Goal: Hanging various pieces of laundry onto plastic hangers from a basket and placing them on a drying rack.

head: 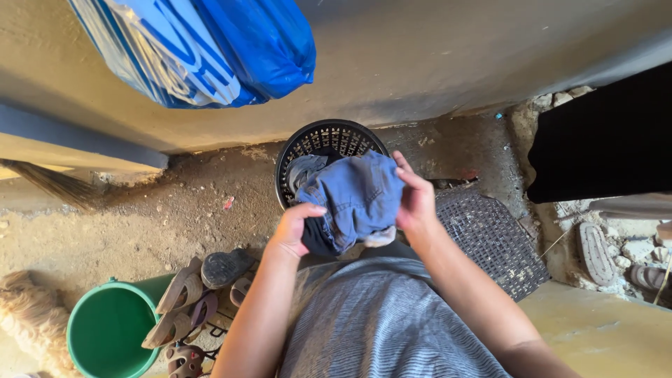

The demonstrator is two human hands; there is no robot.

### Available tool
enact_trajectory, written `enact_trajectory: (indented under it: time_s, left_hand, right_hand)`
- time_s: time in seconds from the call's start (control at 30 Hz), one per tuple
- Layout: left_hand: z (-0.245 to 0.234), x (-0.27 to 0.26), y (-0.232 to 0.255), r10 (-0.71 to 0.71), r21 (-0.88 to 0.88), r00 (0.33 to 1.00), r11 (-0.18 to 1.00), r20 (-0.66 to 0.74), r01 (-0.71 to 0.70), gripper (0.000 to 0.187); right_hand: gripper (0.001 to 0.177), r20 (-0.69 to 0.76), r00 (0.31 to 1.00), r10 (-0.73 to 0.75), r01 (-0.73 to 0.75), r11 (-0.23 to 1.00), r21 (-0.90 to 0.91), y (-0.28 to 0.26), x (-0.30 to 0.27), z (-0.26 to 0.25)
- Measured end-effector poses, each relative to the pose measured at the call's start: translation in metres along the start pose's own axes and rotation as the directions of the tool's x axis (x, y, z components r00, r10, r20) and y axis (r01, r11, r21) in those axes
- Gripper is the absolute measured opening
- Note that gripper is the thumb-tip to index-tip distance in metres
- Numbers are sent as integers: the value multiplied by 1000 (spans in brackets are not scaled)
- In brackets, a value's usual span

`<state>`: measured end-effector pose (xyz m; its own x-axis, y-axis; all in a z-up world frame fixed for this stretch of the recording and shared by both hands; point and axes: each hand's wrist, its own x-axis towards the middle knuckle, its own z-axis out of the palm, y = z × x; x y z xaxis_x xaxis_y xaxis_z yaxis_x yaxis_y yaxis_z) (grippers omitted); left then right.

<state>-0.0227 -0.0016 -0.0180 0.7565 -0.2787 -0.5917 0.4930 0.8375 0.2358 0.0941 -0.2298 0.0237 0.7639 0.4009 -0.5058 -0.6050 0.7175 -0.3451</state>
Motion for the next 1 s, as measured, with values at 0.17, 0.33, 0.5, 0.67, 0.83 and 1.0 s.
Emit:
enact_trajectory:
  time_s: [0.17, 0.33, 0.5, 0.67, 0.83, 1.0]
  left_hand:
    - [5, -21, 51, 21, 180, 990, 984, -136, 3, 41]
    - [-7, -26, 84, 159, 495, 970, 868, -187, -47, 29]
    - [23, -14, 79, 389, 411, 879, 875, -277, -257, 34]
    - [49, 34, 10, 339, 315, 936, 902, -98, -294, 47]
    - [71, 35, -24, 293, 366, 934, 862, 204, -350, 64]
    - [62, 24, -18, 141, 657, 975, 721, 171, -220, 107]
  right_hand:
    - [83, -96, 995, -21, -40, 809, -586, -65, -15, 13]
    - [73, -66, 969, -239, 7, 293, -956, -135, -9, -35]
    - [55, -205, 794, -572, -58, 264, -963, -166, -9, -41]
    - [53, 99, 974, -206, 124, 110, -986, -96, -16, -10]
    - [82, 233, 940, 250, 201, 148, -968, -12, -31, 28]
    - [30, 521, 850, 77, 522, -254, -814, 19, -13, -3]
